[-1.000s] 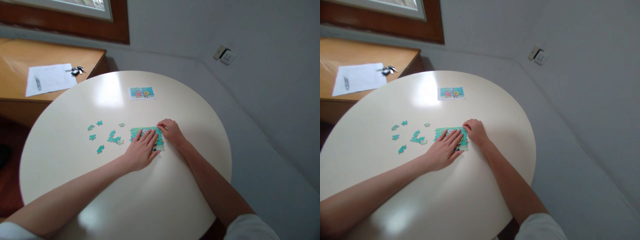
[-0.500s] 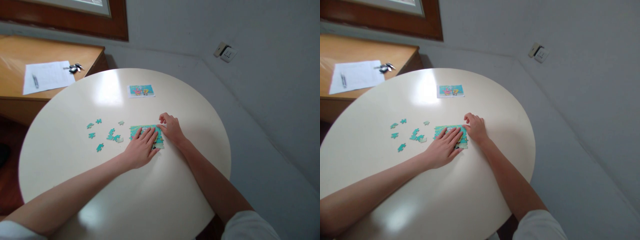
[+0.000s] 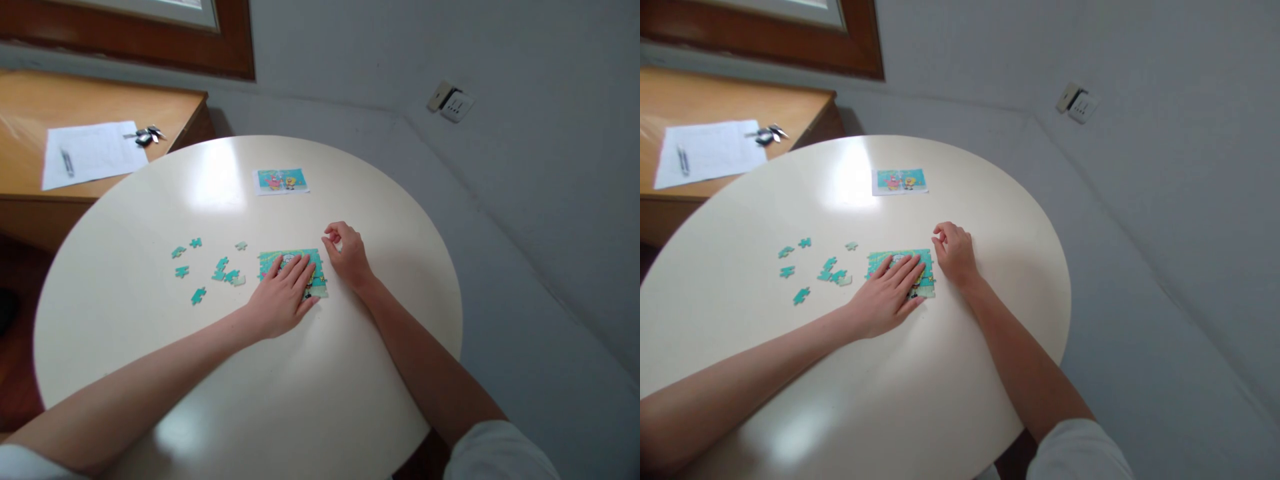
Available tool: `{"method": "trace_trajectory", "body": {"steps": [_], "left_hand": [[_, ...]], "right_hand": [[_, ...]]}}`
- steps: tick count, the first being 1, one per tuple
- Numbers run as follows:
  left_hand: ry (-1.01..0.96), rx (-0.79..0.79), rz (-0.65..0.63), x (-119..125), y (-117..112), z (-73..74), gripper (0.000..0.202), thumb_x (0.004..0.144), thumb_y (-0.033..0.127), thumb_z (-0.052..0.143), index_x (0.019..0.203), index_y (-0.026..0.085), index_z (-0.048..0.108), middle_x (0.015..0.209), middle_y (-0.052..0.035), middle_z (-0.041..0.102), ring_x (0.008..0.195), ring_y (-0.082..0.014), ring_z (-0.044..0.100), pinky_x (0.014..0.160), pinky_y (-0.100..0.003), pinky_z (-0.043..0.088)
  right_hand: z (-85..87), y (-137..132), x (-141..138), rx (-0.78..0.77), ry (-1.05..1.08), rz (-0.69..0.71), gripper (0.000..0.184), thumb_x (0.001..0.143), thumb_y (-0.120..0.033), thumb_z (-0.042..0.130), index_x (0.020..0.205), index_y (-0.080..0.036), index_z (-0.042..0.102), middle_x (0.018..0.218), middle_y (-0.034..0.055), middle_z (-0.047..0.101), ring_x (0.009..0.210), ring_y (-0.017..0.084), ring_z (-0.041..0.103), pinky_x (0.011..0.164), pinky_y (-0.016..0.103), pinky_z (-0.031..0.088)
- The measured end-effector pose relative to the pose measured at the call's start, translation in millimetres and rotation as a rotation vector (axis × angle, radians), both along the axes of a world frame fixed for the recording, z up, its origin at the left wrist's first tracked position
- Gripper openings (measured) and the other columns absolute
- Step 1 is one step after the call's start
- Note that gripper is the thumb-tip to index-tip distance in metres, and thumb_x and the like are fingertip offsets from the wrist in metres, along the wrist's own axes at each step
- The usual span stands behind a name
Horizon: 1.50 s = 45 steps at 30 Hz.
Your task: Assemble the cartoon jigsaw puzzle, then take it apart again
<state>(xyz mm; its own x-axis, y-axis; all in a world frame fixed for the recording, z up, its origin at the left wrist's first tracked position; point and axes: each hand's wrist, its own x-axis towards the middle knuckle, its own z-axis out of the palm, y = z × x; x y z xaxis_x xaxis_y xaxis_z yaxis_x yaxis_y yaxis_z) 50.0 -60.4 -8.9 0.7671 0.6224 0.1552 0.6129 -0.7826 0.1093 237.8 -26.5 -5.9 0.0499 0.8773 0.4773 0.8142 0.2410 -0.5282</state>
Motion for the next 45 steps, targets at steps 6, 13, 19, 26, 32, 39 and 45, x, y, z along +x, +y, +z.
{"method": "trace_trajectory", "body": {"steps": [6,13,19,26,32,39,45], "left_hand": [[-0.006,0.000,0.003,0,-1,0.0,0.060,0.096,0.045,0.027,0.141,0.007,0.036,0.148,-0.0153,0.035,0.138,-0.0297,0.030,0.113,-0.051,0.020],[-0.016,-0.017,0.002,0,-1,2.3,0.060,0.096,0.044,0.027,0.140,0.006,0.038,0.147,-0.0163,0.036,0.137,-0.0295,0.032,0.113,-0.050,0.020],[0.000,-0.010,0.012,0,1,1.4,0.061,0.096,0.046,0.024,0.141,0.008,0.037,0.148,-0.0146,0.035,0.138,-0.0280,0.030,0.114,-0.048,0.018],[0.020,-0.037,0.030,2,1,-6.4,0.063,0.095,0.049,0.022,0.143,0.010,0.034,0.150,-0.0140,0.031,0.140,-0.0270,0.026,0.115,-0.048,0.015],[-0.109,-0.077,0.111,0,20,38.6,0.070,0.092,0.059,0.016,0.148,0.016,0.021,0.155,-0.0127,0.022,0.143,-0.0277,0.016,0.115,-0.050,0.008],[-0.556,0.151,0.176,11,47,115.0,0.067,0.093,0.059,0.018,0.149,0.024,0.014,0.156,-0.0038,0.016,0.143,-0.0311,-0.001,0.112,-0.053,-0.005],[-0.007,-0.083,0.336,41,33,7.5,0.069,0.094,0.052,0.020,0.145,0.006,0.028,0.153,-0.0185,0.021,0.143,-0.0296,0.015,0.115,-0.053,0.000]], "right_hand": [[0.2,-1,-2,0.040,-0.008,-0.012,0.016,0.081,-0.016,0.046,0.094,-0.019,0.055,0.083,0.0052,0.061,0.081,0.021,0.056,0.081,0.034,0.037],[-1.9,1,6,0.026,-0.041,-0.082,0.025,0.081,-0.017,0.044,0.104,-0.018,0.054,0.094,0.0084,0.060,0.089,0.022,0.054,0.086,0.036,0.036],[-8.9,8,13,0.095,0.057,-0.127,0.025,0.078,-0.017,0.046,0.102,-0.018,0.053,0.089,0.0064,0.060,0.084,0.022,0.055,0.085,0.039,0.038],[-14.6,15,17,0.132,0.206,-0.144,0.024,0.077,-0.019,0.045,0.100,-0.020,0.052,0.084,0.0045,0.060,0.081,0.020,0.055,0.083,0.038,0.042],[-18.9,19,20,0.133,0.303,-0.137,0.023,0.078,-0.019,0.044,0.099,-0.021,0.051,0.081,0.0024,0.058,0.078,0.018,0.055,0.080,0.036,0.044],[-21.1,22,20,0.135,0.341,-0.117,0.023,0.077,-0.020,0.043,0.100,-0.020,0.050,0.080,0.0024,0.057,0.079,0.019,0.055,0.080,0.036,0.044],[-20.8,23,19,0.155,0.372,-0.121,0.021,0.078,-0.021,0.043,0.098,-0.020,0.050,0.080,0.0020,0.057,0.076,0.018,0.054,0.080,0.036,0.043]]}}
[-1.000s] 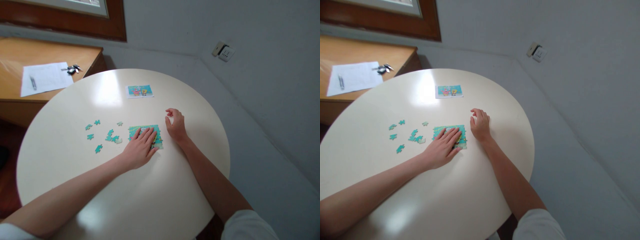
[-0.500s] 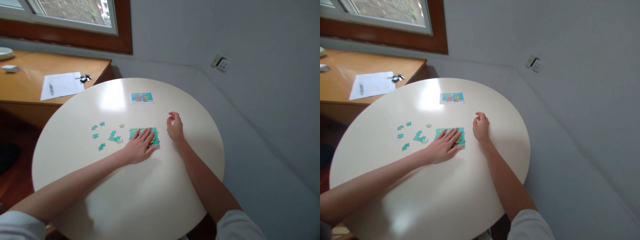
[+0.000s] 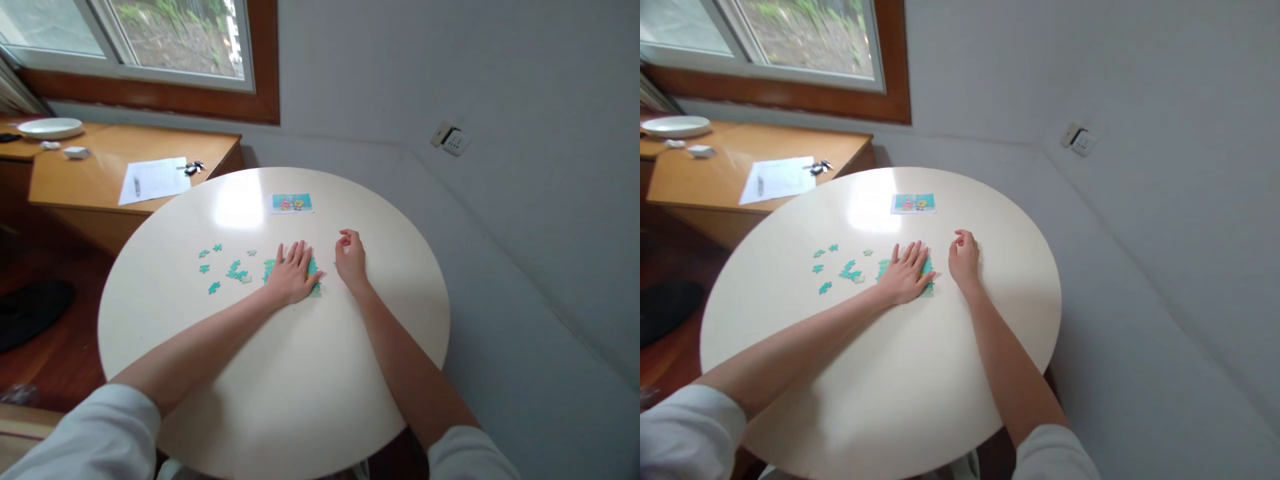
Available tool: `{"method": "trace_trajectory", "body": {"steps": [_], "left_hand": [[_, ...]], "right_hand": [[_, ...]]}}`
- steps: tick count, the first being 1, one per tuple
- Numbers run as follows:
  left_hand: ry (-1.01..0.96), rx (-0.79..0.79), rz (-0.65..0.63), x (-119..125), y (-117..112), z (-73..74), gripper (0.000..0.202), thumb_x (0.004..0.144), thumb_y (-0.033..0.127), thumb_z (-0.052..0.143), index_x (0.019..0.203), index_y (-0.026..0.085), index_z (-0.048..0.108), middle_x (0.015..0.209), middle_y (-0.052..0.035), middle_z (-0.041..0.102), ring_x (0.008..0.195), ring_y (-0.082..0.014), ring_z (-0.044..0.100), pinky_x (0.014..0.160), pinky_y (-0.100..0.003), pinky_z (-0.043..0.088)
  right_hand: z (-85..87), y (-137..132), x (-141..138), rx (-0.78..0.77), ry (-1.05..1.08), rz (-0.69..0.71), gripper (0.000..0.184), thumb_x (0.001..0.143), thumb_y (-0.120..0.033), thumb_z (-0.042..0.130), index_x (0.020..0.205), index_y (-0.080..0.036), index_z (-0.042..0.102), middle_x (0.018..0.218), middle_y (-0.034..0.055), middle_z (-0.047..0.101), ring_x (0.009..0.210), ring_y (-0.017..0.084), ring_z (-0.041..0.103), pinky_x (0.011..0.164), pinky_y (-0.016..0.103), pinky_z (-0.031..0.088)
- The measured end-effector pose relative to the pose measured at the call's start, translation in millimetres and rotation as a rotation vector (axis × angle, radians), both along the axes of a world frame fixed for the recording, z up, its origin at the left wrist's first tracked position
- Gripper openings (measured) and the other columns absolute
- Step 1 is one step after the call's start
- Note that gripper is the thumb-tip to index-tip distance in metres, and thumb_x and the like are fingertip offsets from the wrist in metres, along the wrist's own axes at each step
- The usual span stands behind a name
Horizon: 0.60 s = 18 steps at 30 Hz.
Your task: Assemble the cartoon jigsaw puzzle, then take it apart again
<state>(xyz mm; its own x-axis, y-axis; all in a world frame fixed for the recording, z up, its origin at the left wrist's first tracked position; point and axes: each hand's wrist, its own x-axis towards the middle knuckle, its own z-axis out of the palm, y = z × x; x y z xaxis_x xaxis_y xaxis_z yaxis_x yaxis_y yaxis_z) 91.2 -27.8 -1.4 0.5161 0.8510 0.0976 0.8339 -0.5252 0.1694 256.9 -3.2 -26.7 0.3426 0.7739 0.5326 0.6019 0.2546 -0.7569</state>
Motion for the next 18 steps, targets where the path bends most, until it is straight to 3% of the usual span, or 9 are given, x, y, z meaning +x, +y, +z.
{"method": "trace_trajectory", "body": {"steps": [3,9,14,18], "left_hand": [[0.059,0.005,0.014,2,-4,-14.5,0.070,0.093,0.052,0.017,0.146,0.006,0.026,0.154,-0.0167,0.020,0.143,-0.0292,0.014,0.115,-0.053,0.003],[0.086,-0.020,0.016,0,-2,-1.9,0.071,0.093,0.054,0.016,0.146,0.009,0.027,0.154,-0.0140,0.023,0.143,-0.0282,0.017,0.115,-0.052,0.007],[0.089,-0.024,0.015,-1,-2,-4.1,0.070,0.093,0.053,0.015,0.146,0.009,0.026,0.153,-0.0136,0.024,0.142,-0.0278,0.018,0.115,-0.051,0.007],[0.031,-0.061,0.008,-2,0,-4.0,0.069,0.093,0.052,0.013,0.147,0.009,0.024,0.153,-0.0131,0.023,0.143,-0.0261,0.017,0.116,-0.050,0.005]], "right_hand": [[-0.7,1,0,0.005,0.019,0.015,0.021,0.077,-0.022,0.044,0.097,-0.020,0.051,0.080,0.0021,0.057,0.076,0.018,0.053,0.080,0.036,0.043],[-3.1,2,0,-0.005,0.157,0.000,0.021,0.078,-0.025,0.044,0.097,-0.021,0.051,0.078,-0.0001,0.055,0.076,0.017,0.053,0.077,0.033,0.043],[-6.2,9,6,-0.022,0.395,-0.069,0.020,0.074,-0.025,0.043,0.092,-0.021,0.050,0.074,-0.0023,0.054,0.074,0.015,0.053,0.075,0.030,0.042],[-8.5,14,10,-0.004,0.458,-0.076,0.020,0.073,-0.024,0.042,0.091,-0.021,0.050,0.072,-0.0030,0.054,0.073,0.014,0.054,0.075,0.029,0.042]]}}
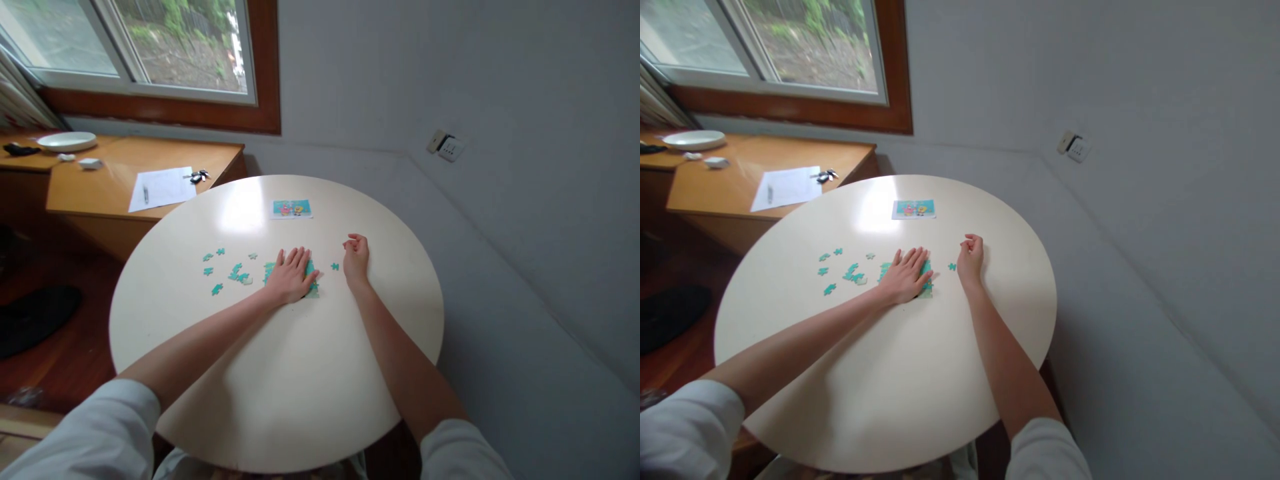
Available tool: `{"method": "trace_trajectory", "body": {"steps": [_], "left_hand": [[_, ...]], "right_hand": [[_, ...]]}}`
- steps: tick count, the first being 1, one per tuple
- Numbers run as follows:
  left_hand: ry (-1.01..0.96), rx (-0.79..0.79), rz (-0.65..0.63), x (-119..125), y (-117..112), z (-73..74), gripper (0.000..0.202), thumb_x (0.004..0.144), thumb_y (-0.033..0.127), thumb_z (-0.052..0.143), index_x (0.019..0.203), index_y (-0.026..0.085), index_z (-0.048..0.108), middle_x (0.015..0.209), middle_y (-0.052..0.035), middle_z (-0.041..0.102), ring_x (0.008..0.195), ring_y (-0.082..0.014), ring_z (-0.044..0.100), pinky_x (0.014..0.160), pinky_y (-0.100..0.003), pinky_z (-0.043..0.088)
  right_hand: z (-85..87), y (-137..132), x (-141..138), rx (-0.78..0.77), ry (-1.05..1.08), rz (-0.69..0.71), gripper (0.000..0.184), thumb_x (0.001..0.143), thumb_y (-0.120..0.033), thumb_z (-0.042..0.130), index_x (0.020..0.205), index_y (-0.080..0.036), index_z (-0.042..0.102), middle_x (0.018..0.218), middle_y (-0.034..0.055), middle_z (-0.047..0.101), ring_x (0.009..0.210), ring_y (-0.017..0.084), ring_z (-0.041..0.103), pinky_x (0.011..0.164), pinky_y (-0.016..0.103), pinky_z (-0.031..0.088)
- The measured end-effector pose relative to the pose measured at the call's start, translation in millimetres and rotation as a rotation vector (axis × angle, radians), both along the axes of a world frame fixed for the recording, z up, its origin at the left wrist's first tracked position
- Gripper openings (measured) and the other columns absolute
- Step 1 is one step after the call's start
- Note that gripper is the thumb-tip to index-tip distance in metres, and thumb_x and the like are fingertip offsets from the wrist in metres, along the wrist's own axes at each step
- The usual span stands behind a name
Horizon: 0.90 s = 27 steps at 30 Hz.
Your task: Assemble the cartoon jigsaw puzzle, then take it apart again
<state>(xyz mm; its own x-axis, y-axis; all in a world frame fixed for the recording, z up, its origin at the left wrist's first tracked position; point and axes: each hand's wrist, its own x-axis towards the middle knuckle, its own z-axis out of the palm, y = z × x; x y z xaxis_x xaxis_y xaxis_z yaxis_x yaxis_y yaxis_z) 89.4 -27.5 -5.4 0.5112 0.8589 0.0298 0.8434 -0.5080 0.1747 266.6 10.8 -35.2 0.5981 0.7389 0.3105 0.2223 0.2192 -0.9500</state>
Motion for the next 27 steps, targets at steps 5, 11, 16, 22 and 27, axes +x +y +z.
{"method": "trace_trajectory", "body": {"steps": [5,11,16,22,27], "left_hand": [[-0.182,-0.136,0.028,-4,6,2.3,0.069,0.093,0.050,0.013,0.147,0.009,0.022,0.152,-0.0134,0.025,0.143,-0.0227,0.018,0.116,-0.047,0.006],[-0.623,-0.271,0.084,-14,11,5.6,0.064,0.093,0.049,0.015,0.145,0.015,0.024,0.149,-0.0107,0.035,0.140,-0.0177,0.026,0.117,-0.042,0.009],[-1.069,-0.348,0.134,-21,15,0.9,0.056,0.090,0.049,0.027,0.134,0.018,0.041,0.137,-0.0104,0.052,0.133,-0.0193,0.040,0.112,-0.039,0.027],[-1.514,-0.430,0.160,-33,22,3.8,0.035,0.084,0.043,0.039,0.105,0.019,0.055,0.112,-0.0106,0.068,0.120,-0.0214,0.055,0.105,-0.040,0.038],[-1.682,-0.337,0.239,-69,33,30.2,0.016,0.077,0.026,0.049,0.068,0.017,0.058,0.074,-0.0044,0.067,0.083,-0.0148,0.066,0.092,-0.032,0.047]], "right_hand": [[-3.3,2,3,-0.015,0.010,0.001,0.021,0.072,-0.024,0.040,0.090,-0.020,0.049,0.072,-0.0024,0.054,0.074,0.014,0.055,0.075,0.030,0.042],[-4.9,2,5,-0.012,-0.008,0.005,0.020,0.072,-0.023,0.040,0.090,-0.020,0.048,0.072,-0.0025,0.054,0.074,0.014,0.054,0.074,0.029,0.042],[-1.4,0,4,-0.015,0.010,0.025,0.019,0.070,-0.021,0.041,0.087,-0.020,0.049,0.067,-0.0041,0.051,0.072,0.014,0.054,0.073,0.029,0.042],[-2.2,0,6,-0.015,-0.002,0.035,0.017,0.070,-0.022,0.041,0.085,-0.021,0.049,0.069,-0.0033,0.052,0.071,0.014,0.055,0.071,0.029,0.043],[-6.8,2,8,0.008,-0.011,0.023,0.016,0.070,-0.022,0.042,0.083,-0.021,0.050,0.068,-0.0036,0.052,0.068,0.013,0.055,0.071,0.030,0.044]]}}
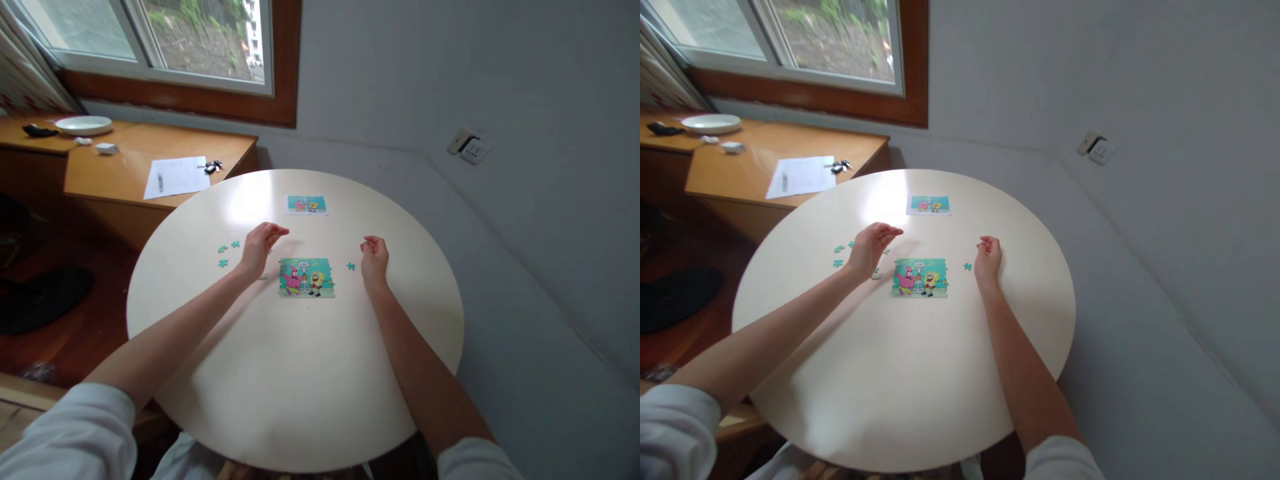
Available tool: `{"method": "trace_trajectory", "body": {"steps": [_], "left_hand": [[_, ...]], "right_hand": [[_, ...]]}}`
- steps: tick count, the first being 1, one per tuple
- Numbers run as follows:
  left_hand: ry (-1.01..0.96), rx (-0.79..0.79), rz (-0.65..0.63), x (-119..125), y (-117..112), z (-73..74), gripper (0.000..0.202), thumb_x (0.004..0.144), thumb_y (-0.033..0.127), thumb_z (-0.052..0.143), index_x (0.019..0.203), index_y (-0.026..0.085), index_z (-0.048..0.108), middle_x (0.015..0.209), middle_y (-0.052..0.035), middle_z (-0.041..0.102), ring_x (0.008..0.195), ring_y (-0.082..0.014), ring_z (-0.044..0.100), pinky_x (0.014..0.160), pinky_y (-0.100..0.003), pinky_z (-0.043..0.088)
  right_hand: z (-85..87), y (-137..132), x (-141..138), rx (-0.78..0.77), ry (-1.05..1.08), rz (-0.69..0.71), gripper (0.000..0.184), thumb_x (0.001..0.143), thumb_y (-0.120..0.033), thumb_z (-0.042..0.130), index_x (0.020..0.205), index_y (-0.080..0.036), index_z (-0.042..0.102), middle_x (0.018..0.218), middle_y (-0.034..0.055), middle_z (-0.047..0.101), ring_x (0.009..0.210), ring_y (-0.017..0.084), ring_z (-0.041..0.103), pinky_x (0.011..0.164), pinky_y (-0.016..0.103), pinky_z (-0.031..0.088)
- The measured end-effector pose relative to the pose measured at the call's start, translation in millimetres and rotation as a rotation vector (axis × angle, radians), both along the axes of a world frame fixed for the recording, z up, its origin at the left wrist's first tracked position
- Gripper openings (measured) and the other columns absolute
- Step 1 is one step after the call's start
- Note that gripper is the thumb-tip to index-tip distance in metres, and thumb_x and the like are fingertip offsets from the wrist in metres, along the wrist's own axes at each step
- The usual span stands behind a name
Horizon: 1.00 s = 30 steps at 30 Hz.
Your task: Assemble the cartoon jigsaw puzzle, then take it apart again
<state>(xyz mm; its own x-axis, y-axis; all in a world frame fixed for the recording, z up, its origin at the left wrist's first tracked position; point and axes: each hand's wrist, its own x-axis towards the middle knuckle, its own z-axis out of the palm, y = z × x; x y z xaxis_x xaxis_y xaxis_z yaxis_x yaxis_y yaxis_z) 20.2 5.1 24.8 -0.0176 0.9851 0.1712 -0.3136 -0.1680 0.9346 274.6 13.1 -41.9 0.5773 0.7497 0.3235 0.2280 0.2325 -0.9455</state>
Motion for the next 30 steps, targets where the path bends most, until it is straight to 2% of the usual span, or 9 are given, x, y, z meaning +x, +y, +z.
{"method": "trace_trajectory", "body": {"steps": [2,5,11,13,15,19,21,25,30], "left_hand": [[0.032,-0.009,0.100,-20,8,7.5,0.018,0.073,0.019,0.052,0.056,0.017,0.051,0.059,-0.0002,0.058,0.063,-0.0104,0.061,0.079,-0.028,0.051],[0.022,-0.044,0.248,-48,23,8.3,0.020,0.070,0.017,0.053,0.051,0.017,0.048,0.051,0.0034,0.051,0.049,-0.0067,0.052,0.060,-0.021,0.049],[-0.042,-0.112,0.485,-77,35,-15.7,0.021,0.067,0.015,0.049,0.047,0.018,0.044,0.045,0.0052,0.045,0.041,-0.0059,0.044,0.048,-0.018,0.042],[-0.023,-0.088,0.487,-77,34,-21.1,0.021,0.066,0.015,0.050,0.046,0.019,0.044,0.045,0.0052,0.044,0.041,-0.0061,0.043,0.046,-0.018,0.040],[0.006,-0.042,0.474,-75,32,-22.8,0.023,0.066,0.016,0.051,0.045,0.019,0.043,0.045,0.0051,0.044,0.041,-0.0064,0.042,0.045,-0.018,0.039],[0.103,0.055,0.489,-73,30,-19.6,0.026,0.068,0.015,0.051,0.044,0.019,0.042,0.043,0.0050,0.042,0.041,-0.0068,0.042,0.045,-0.019,0.037],[0.121,0.070,0.506,-74,29,-17.1,0.027,0.070,0.014,0.050,0.045,0.019,0.041,0.043,0.0050,0.041,0.041,-0.0069,0.042,0.046,-0.019,0.038],[0.097,0.048,0.534,-78,28,-12.9,0.029,0.071,0.012,0.048,0.044,0.019,0.039,0.043,0.0053,0.040,0.041,-0.0068,0.041,0.046,-0.019,0.038],[0.042,0.036,0.552,-83,29,-10.2,0.030,0.072,0.009,0.047,0.045,0.019,0.041,0.043,0.0053,0.041,0.040,-0.0072,0.040,0.045,-0.020,0.037]], "right_hand": [[-1.2,1,0,0.004,-0.023,0.002,0.015,0.070,-0.022,0.042,0.082,-0.021,0.051,0.068,-0.0036,0.051,0.067,0.013,0.054,0.070,0.030,0.044],[-0.9,-1,0,-0.004,-0.090,-0.004,0.015,0.070,-0.023,0.042,0.081,-0.021,0.052,0.069,-0.0026,0.053,0.068,0.014,0.054,0.068,0.030,0.044],[15.1,-18,-13,-0.005,-0.499,0.067,0.017,0.074,-0.020,0.043,0.084,-0.019,0.056,0.084,0.0051,0.062,0.077,0.018,0.056,0.075,0.035,0.046],[25.3,-28,-22,0.006,-0.704,0.130,0.020,0.076,-0.018,0.043,0.088,-0.018,0.059,0.091,0.0086,0.065,0.088,0.021,0.058,0.084,0.039,0.044],[35.8,-39,-34,-0.027,-0.850,0.205,0.029,0.084,-0.021,0.039,0.105,-0.019,0.060,0.109,0.0106,0.065,0.106,0.023,0.057,0.095,0.043,0.038],[45.0,-58,-61,-0.089,-1.098,0.311,0.054,0.093,-0.037,0.032,0.144,-0.020,0.028,0.148,0.0116,0.037,0.140,0.024,0.026,0.110,0.048,0.022],[40.8,-64,-72,-0.185,-1.199,0.389,0.061,0.093,-0.043,0.030,0.148,-0.020,0.019,0.153,0.0109,0.029,0.143,0.025,0.017,0.113,0.049,0.017],[27.0,-68,-84,-0.392,-1.310,0.551,0.061,0.092,-0.050,0.029,0.146,-0.020,0.029,0.151,0.0100,0.032,0.141,0.028,0.024,0.113,0.051,0.018],[24.2,-68,-85,-0.410,-1.332,0.532,0.060,0.093,-0.050,0.029,0.145,-0.020,0.032,0.151,0.0078,0.031,0.141,0.028,0.025,0.114,0.050,0.019]]}}
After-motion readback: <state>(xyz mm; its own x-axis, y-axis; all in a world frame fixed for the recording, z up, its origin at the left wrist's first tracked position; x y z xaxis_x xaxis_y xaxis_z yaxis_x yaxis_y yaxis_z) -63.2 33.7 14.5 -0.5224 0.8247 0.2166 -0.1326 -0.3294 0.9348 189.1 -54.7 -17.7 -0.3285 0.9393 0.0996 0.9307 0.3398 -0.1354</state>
